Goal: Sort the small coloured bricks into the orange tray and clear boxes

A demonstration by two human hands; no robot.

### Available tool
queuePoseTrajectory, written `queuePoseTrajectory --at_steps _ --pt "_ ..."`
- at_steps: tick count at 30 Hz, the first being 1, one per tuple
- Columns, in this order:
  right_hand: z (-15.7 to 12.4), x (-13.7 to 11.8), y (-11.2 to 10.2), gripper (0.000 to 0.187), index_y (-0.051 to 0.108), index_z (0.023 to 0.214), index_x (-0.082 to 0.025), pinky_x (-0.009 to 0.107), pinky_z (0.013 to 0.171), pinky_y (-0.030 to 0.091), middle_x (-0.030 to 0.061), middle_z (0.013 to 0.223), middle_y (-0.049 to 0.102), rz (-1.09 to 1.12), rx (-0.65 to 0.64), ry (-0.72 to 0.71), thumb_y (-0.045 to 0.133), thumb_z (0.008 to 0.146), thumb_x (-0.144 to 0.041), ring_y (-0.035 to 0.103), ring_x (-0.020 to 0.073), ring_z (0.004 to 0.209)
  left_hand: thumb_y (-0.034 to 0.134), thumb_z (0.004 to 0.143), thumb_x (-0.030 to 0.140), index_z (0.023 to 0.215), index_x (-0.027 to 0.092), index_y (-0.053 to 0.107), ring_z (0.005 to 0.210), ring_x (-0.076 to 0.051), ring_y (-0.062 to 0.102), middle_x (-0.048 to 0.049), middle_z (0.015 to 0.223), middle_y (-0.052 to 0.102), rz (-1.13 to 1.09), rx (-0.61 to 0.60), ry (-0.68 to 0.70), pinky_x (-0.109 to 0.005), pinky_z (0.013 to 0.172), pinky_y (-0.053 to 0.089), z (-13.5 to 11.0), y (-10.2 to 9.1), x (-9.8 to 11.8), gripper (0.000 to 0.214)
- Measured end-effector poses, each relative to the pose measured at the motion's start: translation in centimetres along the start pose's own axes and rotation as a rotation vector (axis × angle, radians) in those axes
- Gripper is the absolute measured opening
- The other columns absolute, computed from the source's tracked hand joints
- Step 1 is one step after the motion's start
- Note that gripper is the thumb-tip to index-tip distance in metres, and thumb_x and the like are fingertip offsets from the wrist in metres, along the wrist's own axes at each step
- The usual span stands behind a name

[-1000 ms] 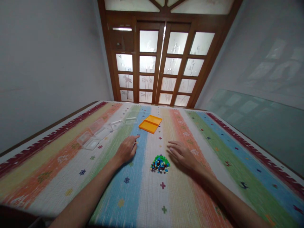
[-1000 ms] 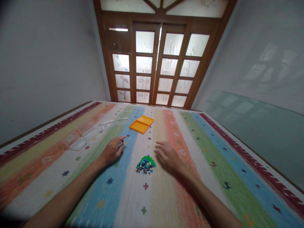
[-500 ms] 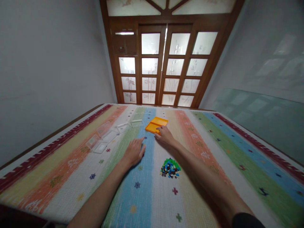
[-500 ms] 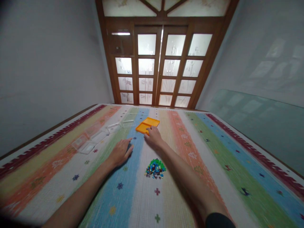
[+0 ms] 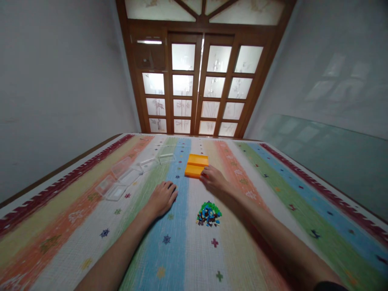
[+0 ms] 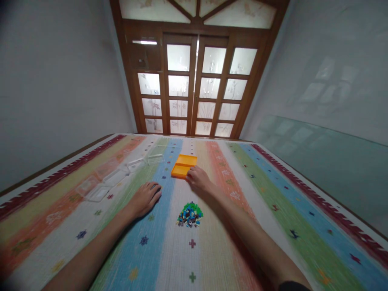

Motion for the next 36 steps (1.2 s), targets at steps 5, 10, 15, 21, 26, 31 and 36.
queuePoseTrajectory --at_steps 5,10,15,21,26,31,36 --pt "-4.4 0.5 -1.5 0.014 0.071 0.081 -0.019 0.032 0.078 0.045 0.0072 0.087 0.069 0.067 0.076 -0.087 0.065 0.092 -0.015 0.059 0.0211 0.086 0.038 0.106 0.034 0.116 0.017 0.065 0.108 -0.031 0.060 -0.0150 0.118 0.067 -0.002 0.061 0.035 -0.048 0.096 0.049 -0.1 0.4 -0.4 0.034" --pt "-7.8 1.0 -1.4 0.014 0.071 0.084 -0.018 0.031 0.073 0.044 0.0070 0.087 0.067 0.136 0.095 -0.126 0.063 0.095 -0.016 0.058 0.0202 0.082 0.039 0.106 0.037 0.115 0.018 0.065 0.109 -0.029 0.061 -0.0139 0.119 0.067 0.014 0.053 0.032 -0.046 0.097 0.049 -0.1 0.5 -0.6 0.034" --pt "-9.0 1.5 -0.5 0.015 0.072 0.087 -0.020 0.030 0.072 0.042 0.0068 0.088 0.066 0.137 0.102 -0.134 0.061 0.096 -0.015 0.057 0.0202 0.083 0.040 0.106 0.038 0.117 0.017 0.064 0.110 -0.030 0.060 -0.0144 0.121 0.066 0.032 0.049 0.032 -0.047 0.099 0.048 -0.1 0.8 -0.8 0.034" --pt "-8.8 1.6 -0.3 0.015 0.073 0.087 -0.021 0.030 0.072 0.041 0.0065 0.087 0.065 0.127 0.112 -0.108 0.062 0.096 -0.017 0.057 0.0207 0.085 0.043 0.105 0.038 0.115 0.017 0.065 0.111 -0.030 0.061 -0.0142 0.119 0.066 0.031 0.068 0.036 -0.048 0.100 0.049 0.0 0.8 -0.8 0.032" --pt "-8.9 1.1 -0.4 0.015 0.074 0.087 -0.021 0.030 0.070 0.040 0.0061 0.084 0.065 0.122 0.136 -0.120 0.063 0.096 -0.017 0.057 0.0207 0.083 0.042 0.105 0.039 0.115 0.018 0.065 0.110 -0.030 0.061 -0.0137 0.119 0.067 0.027 0.059 0.031 -0.048 0.100 0.049 0.0 0.6 -0.8 0.033" --pt "-9.1 0.4 -0.4 0.017 0.074 0.086 -0.021 0.029 0.067 0.039 0.0060 0.084 0.064 0.101 0.150 -0.113 0.062 0.098 -0.019 0.056 0.0196 0.080 0.043 0.103 0.041 0.113 0.019 0.065 0.109 -0.030 0.061 -0.0137 0.117 0.067 -0.019 0.081 0.023 -0.049 0.099 0.049 -0.1 0.6 -1.0 0.032" --pt "-9.3 0.7 -0.3 0.013 0.075 0.094 -0.022 0.029 0.069 0.041 0.0064 0.090 0.064 0.097 0.142 -0.090 0.063 0.098 -0.023 0.057 0.0198 0.084 0.043 0.103 0.041 0.108 0.020 0.067 0.107 -0.028 0.062 -0.0118 0.114 0.068 -0.097 0.111 0.041 -0.047 0.099 0.050 0.4 -0.2 -1.3 0.032"
Point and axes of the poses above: each hand's wrist, its own z-axis towards the middle knuckle, its own y-axis out of the palm, x = y × z, the point moved 4 cm from there along z, towards the middle knuckle
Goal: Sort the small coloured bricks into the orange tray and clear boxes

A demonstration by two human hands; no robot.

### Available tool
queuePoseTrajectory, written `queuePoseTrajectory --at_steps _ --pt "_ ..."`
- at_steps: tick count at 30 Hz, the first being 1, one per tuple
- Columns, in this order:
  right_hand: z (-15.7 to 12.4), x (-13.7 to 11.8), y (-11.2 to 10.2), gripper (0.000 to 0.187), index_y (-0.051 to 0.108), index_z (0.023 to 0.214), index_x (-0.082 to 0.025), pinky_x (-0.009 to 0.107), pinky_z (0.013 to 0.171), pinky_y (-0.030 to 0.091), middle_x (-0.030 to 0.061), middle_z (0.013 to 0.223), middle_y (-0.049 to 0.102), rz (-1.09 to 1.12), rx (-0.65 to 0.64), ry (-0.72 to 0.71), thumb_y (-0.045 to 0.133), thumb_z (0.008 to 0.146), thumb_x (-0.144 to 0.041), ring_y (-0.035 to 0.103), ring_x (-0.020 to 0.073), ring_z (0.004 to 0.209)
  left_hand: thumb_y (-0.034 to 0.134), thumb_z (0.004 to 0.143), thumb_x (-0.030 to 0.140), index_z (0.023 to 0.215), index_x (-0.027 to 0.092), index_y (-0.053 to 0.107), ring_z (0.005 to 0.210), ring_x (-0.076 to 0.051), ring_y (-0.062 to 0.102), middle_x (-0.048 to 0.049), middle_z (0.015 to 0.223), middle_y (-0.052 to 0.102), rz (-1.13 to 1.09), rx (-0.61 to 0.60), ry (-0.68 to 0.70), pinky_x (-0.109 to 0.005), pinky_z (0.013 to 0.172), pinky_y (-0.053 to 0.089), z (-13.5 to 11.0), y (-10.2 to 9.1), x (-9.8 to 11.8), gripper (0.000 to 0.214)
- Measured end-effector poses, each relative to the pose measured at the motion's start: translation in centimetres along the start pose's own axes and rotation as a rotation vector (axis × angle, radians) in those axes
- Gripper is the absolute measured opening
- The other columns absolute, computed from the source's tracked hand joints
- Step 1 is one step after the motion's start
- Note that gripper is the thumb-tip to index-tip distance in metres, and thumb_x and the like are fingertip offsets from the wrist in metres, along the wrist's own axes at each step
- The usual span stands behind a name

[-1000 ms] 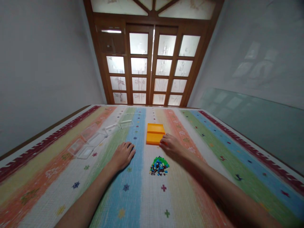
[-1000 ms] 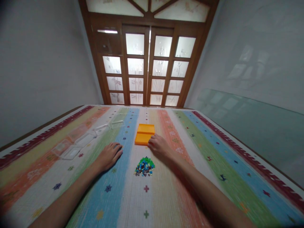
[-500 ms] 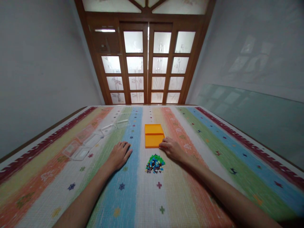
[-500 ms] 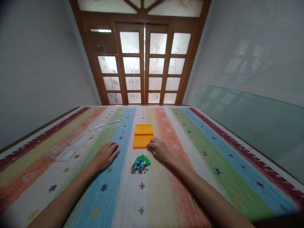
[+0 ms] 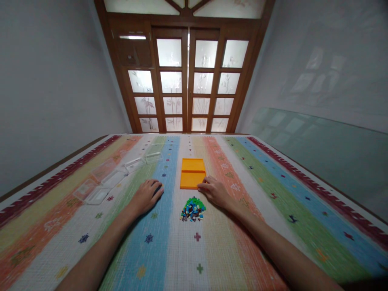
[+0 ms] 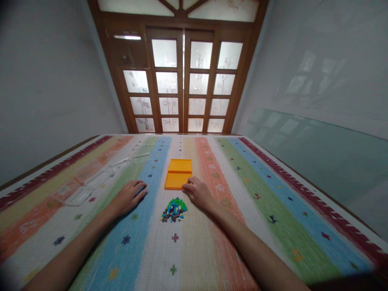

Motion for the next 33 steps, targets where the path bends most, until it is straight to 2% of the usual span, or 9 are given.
queuePoseTrajectory --at_steps 3,6,9,12,15,18,21,27,33 --pt "-0.2 0.2 0.0 0.013 0.074 0.103 -0.020 0.031 0.073 0.043 0.0082 0.095 0.065 -0.004 0.005 -0.017 0.062 0.099 -0.023 0.058 0.0211 0.088 0.043 0.103 0.041 0.094 0.021 0.068 0.105 -0.028 0.062 -0.0110 0.104 0.069 -0.004 0.057 -0.020 -0.044 0.097 0.051 1.1 -1.2 -0.5 0.033" --pt "-0.4 0.2 0.0 0.015 0.073 0.102 -0.021 0.032 0.074 0.044 0.0086 0.094 0.065 -0.005 0.010 -0.024 0.058 0.100 -0.021 0.057 0.0222 0.089 0.044 0.103 0.041 0.075 0.022 0.063 0.084 -0.026 0.064 -0.0073 0.080 0.066 0.041 0.009 -0.142 -0.039 0.083 0.052 2.6 -1.8 -1.9 0.039" --pt "-0.4 0.2 -0.1 0.018 0.073 0.097 -0.022 0.031 0.072 0.043 0.0077 0.092 0.065 0.004 0.010 -0.014 0.056 0.101 -0.021 0.056 0.0219 0.089 0.041 0.103 0.034 0.082 0.021 0.064 0.069 -0.023 0.062 -0.0051 0.071 0.064 0.070 -0.028 -0.251 -0.035 0.071 0.050 4.3 -2.0 -3.6 0.034" --pt "-0.5 0.1 0.1 0.020 0.074 0.093 -0.023 0.031 0.071 0.042 0.0069 0.091 0.064 0.011 0.018 -0.003 0.055 0.102 -0.021 0.055 0.0210 0.087 0.038 0.097 0.017 0.110 0.019 0.063 0.076 -0.023 0.065 -0.0058 0.083 0.068 0.085 -0.011 -0.262 -0.034 0.075 0.052 6.3 -1.8 -5.0 0.028" --pt "-0.5 0.0 0.3 0.021 0.074 0.092 -0.023 0.031 0.071 0.042 0.0067 0.090 0.063 0.003 0.017 0.004 0.055 0.102 -0.021 0.055 0.0208 0.088 0.041 0.088 0.010 0.129 0.018 0.056 0.098 -0.025 0.066 -0.0103 0.105 0.069 0.114 0.009 -0.251 -0.038 0.089 0.052 8.3 -1.3 -6.1 0.044" --pt "-0.5 0.0 0.4 0.021 0.075 0.093 -0.024 0.031 0.072 0.043 0.0069 0.092 0.063 -0.011 0.015 0.015 0.056 0.102 -0.022 0.055 0.0209 0.089 0.046 0.087 0.015 0.127 0.017 0.058 0.118 -0.032 0.058 -0.0160 0.121 0.066 0.152 0.023 -0.252 -0.048 0.104 0.046 10.0 -0.6 -6.9 0.043" --pt "-0.4 -0.1 0.3 0.021 0.075 0.093 -0.024 0.031 0.072 0.043 0.0068 0.093 0.064 -0.030 0.007 0.021 0.056 0.102 -0.023 0.055 0.0209 0.089 0.049 0.086 0.018 0.115 0.016 0.064 0.118 -0.036 0.057 -0.0178 0.116 0.069 0.173 0.000 -0.274 -0.053 0.103 0.046 11.1 0.2 -7.5 0.032" --pt "-0.3 -0.3 0.0 0.020 0.074 0.092 -0.024 0.032 0.071 0.043 0.0070 0.093 0.065 -0.067 -0.013 0.022 0.057 0.102 -0.023 0.054 0.0216 0.090 0.044 0.090 0.017 0.092 0.018 0.066 0.102 -0.031 0.065 -0.0150 0.099 0.072 0.149 -0.071 -0.256 -0.045 0.095 0.050 10.9 0.9 -7.6 0.022" --pt "-0.3 -0.2 0.1 0.021 0.075 0.096 -0.023 0.034 0.074 0.044 0.0088 0.098 0.067 -0.075 -0.031 0.023 0.055 0.102 -0.022 0.053 0.0233 0.092 0.044 0.096 0.022 0.089 0.020 0.068 0.096 -0.026 0.066 -0.0113 0.096 0.072 0.079 -0.136 -0.138 -0.036 0.087 0.052 7.8 0.9 -5.1 0.024"
Point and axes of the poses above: each hand's wrist, its own z-axis towards the middle knuckle, its own y-axis out of the palm, x = y × z, the point moved 4 cm from there along z, towards the middle knuckle
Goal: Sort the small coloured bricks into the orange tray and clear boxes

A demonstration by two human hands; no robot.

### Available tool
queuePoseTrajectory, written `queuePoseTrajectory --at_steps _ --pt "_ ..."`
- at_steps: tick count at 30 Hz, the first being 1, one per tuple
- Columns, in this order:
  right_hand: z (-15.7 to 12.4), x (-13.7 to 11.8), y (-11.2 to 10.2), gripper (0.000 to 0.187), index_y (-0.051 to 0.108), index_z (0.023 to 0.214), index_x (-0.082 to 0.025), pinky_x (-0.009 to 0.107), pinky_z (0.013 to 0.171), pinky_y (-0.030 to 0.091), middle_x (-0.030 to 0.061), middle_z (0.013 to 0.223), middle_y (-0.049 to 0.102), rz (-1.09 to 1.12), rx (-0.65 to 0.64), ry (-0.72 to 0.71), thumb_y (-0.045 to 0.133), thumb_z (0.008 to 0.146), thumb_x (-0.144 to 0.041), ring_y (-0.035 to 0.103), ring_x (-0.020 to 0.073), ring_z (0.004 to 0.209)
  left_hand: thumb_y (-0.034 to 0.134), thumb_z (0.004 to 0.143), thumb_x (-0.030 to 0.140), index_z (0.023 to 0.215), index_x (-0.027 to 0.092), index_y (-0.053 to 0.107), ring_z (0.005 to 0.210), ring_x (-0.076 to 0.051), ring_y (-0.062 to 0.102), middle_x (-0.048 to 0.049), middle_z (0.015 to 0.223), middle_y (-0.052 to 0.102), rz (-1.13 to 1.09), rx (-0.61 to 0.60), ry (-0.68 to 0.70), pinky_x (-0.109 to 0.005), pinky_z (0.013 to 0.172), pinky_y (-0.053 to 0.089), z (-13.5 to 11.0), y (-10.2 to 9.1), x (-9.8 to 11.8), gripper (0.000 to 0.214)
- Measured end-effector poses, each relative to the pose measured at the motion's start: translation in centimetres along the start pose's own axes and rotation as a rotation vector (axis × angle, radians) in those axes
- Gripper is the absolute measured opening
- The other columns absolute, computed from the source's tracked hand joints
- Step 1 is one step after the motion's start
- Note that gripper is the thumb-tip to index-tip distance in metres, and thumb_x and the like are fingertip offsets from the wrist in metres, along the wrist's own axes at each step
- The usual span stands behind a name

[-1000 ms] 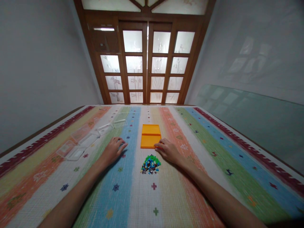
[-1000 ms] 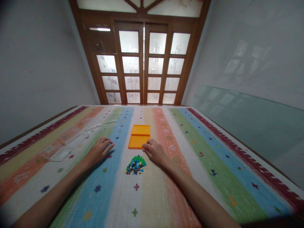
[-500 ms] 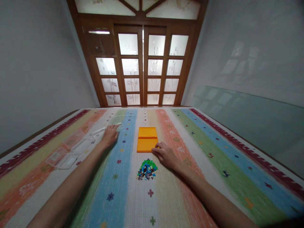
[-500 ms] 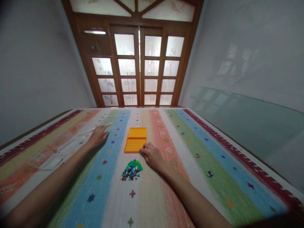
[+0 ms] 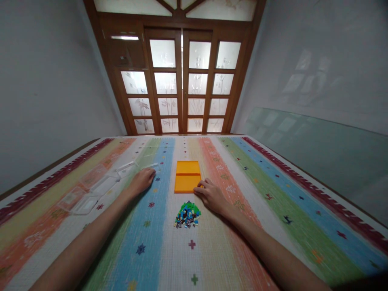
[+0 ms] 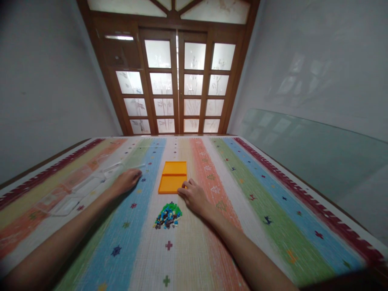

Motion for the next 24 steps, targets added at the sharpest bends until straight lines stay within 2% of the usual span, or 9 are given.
queuePoseTrajectory --at_steps 5,10,17,24 --pt "0.0 -0.2 -0.3 0.020 0.075 0.097 -0.021 0.035 0.079 0.044 0.0088 0.099 0.069 0.019 -0.004 0.009 0.056 0.102 -0.020 0.053 0.0233 0.093 0.045 0.098 0.022 0.106 0.020 0.069 0.101 -0.024 0.066 -0.0110 0.107 0.072 -0.061 -0.027 0.114 -0.036 0.092 0.052 -3.8 0.2 2.8 0.026" --pt "-0.2 -0.2 -0.4 0.018 0.075 0.098 -0.019 0.037 0.083 0.045 0.0103 0.100 0.070 0.035 0.006 0.008 0.057 0.101 -0.021 0.055 0.0248 0.094 0.042 0.101 0.021 0.110 0.020 0.068 0.101 -0.025 0.066 -0.0114 0.109 0.070 -0.098 -0.042 0.203 -0.037 0.091 0.053 -6.3 0.1 5.3 0.028" --pt "-0.5 0.1 -0.4 0.021 0.075 0.102 -0.019 0.040 0.087 0.045 0.0110 0.102 0.072 0.059 0.027 -0.004 0.054 0.102 -0.021 0.057 0.0252 0.095 0.043 0.100 0.017 0.111 0.019 0.068 0.100 -0.024 0.065 -0.0117 0.108 0.069 -0.095 -0.033 0.245 -0.037 0.089 0.054 -7.5 0.0 7.0 0.027" --pt "-0.5 0.0 -0.7 0.022 0.075 0.101 -0.019 0.040 0.086 0.046 0.0111 0.101 0.073 0.071 0.027 -0.001 0.053 0.102 -0.021 0.057 0.0254 0.095 0.041 0.100 0.016 0.107 0.018 0.068 0.097 -0.026 0.065 -0.0128 0.104 0.070 -0.060 -0.037 0.270 -0.039 0.086 0.055 -7.9 -0.1 7.7 0.027"
Point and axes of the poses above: each hand's wrist, its own z-axis towards the middle knuckle, its own y-axis out of the palm, x = y × z, the point moved 4 cm from there along z, towards the middle knuckle
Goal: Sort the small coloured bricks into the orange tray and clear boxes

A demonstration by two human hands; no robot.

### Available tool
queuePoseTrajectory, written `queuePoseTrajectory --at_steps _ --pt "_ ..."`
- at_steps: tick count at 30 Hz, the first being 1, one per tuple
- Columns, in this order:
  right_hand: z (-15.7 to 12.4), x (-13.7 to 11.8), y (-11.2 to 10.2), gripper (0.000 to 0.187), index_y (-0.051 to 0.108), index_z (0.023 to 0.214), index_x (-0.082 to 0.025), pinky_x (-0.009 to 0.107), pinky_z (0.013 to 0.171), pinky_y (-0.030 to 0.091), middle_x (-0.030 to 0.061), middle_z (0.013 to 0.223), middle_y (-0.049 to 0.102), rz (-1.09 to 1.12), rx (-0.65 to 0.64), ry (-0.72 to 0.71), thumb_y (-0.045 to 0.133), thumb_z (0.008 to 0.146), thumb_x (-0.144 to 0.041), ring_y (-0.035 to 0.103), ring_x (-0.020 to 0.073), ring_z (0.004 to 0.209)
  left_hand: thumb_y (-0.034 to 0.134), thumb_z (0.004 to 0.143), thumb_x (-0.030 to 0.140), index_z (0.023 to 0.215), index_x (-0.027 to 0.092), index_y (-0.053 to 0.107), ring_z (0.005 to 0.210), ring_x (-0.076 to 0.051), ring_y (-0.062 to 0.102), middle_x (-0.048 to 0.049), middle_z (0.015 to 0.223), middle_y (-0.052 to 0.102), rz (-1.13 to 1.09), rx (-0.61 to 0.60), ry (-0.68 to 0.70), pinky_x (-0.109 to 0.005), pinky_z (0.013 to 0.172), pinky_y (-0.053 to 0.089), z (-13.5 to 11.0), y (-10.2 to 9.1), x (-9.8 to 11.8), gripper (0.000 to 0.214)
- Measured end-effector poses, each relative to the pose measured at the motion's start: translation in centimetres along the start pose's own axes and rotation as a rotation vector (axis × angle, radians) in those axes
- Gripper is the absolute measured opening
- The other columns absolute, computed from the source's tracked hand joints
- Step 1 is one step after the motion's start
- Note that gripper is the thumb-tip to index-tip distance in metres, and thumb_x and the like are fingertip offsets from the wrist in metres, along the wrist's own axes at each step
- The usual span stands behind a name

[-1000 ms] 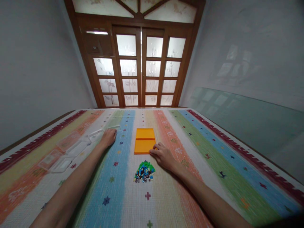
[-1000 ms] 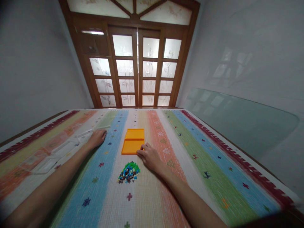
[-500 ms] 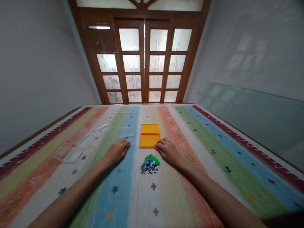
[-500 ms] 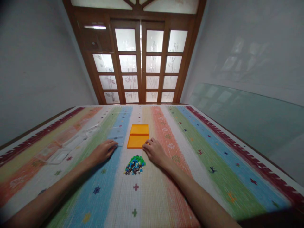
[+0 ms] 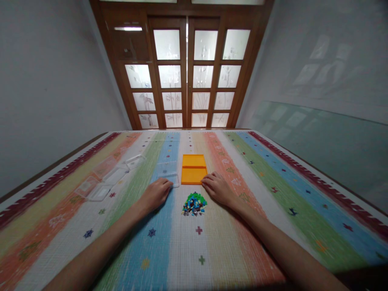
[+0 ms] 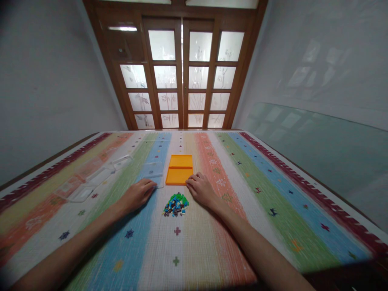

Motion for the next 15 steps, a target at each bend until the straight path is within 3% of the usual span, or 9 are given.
queuePoseTrajectory --at_steps 15 --pt "0.03 -0.26 -0.33 0.021 0.073 0.095 -0.018 0.040 0.084 0.045 0.0101 0.098 0.073 -0.008 0.007 0.007 0.053 0.101 -0.019 0.056 0.0256 0.091 0.044 0.100 0.018 0.117 0.018 0.065 0.099 -0.025 0.067 -0.0123 0.107 0.071 -0.032 0.055 0.021 -0.041 0.088 0.056 -0.19 0.31 -0.65 0.027"
Point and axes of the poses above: each hand's wrist, its own z-axis towards the middle knuckle, its own y-axis out of the palm, x = y × z, the point moved 4 cm from there along z, towards the middle knuckle
